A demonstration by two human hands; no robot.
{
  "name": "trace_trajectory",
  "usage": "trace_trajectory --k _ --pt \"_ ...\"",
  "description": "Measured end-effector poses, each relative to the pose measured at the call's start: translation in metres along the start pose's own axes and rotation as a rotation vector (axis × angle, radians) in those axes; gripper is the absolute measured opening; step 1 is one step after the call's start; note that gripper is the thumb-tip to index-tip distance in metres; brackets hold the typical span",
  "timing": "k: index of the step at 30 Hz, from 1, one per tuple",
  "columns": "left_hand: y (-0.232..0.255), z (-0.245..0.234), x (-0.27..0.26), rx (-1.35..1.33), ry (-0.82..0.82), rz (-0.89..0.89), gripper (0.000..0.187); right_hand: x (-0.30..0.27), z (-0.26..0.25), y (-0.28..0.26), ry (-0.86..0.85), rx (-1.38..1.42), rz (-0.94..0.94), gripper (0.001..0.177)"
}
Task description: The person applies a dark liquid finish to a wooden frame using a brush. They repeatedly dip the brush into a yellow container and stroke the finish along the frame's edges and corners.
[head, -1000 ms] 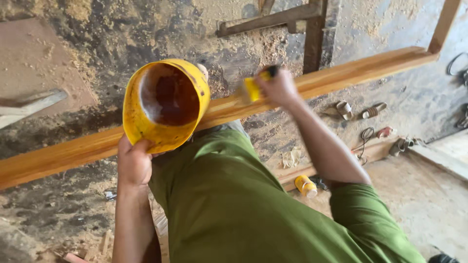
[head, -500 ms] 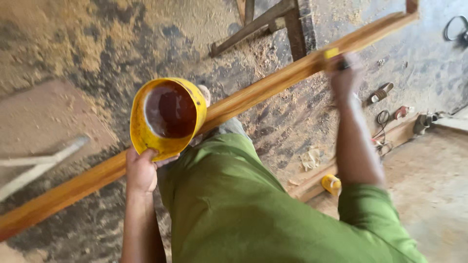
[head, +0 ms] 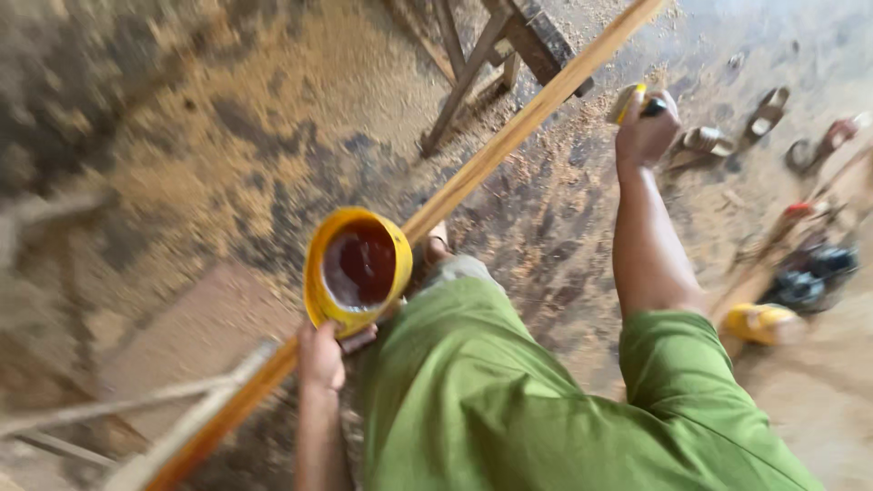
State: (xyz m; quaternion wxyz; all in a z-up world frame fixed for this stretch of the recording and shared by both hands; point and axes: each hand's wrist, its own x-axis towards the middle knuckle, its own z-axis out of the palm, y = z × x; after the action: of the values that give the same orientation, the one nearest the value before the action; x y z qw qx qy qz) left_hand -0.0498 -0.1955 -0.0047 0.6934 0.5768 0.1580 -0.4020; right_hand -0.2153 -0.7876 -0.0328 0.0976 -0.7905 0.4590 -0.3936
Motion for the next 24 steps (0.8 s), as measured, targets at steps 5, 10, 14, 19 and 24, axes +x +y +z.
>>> trace_trajectory --k 5,10,14,19,24 --pt "-0.025 -0.036 -0.021 0.001 -0.006 -0.001 0.037 -0.096 -0.015 -0.006 0.090 0.099 0.164 0.019" --pt "-0.036 -0.052 -0.026 0.021 -0.017 0.003 0.033 -0.188 -0.033 -0.060 -0.100 0.574 0.494 0.013" --pt "-0.051 -0.046 -0.025 0.002 0.007 0.083 0.036 -0.212 -0.051 -0.105 -0.215 0.916 0.536 0.013" --pt "-0.065 -0.015 -0.008 -0.036 0.091 0.106 0.043 -0.203 -0.047 -0.142 -0.473 1.078 0.419 0.010" --pt "-0.070 0.002 -0.003 -0.028 0.218 0.073 0.054 -0.200 -0.031 -0.176 -0.705 1.070 0.177 0.010"
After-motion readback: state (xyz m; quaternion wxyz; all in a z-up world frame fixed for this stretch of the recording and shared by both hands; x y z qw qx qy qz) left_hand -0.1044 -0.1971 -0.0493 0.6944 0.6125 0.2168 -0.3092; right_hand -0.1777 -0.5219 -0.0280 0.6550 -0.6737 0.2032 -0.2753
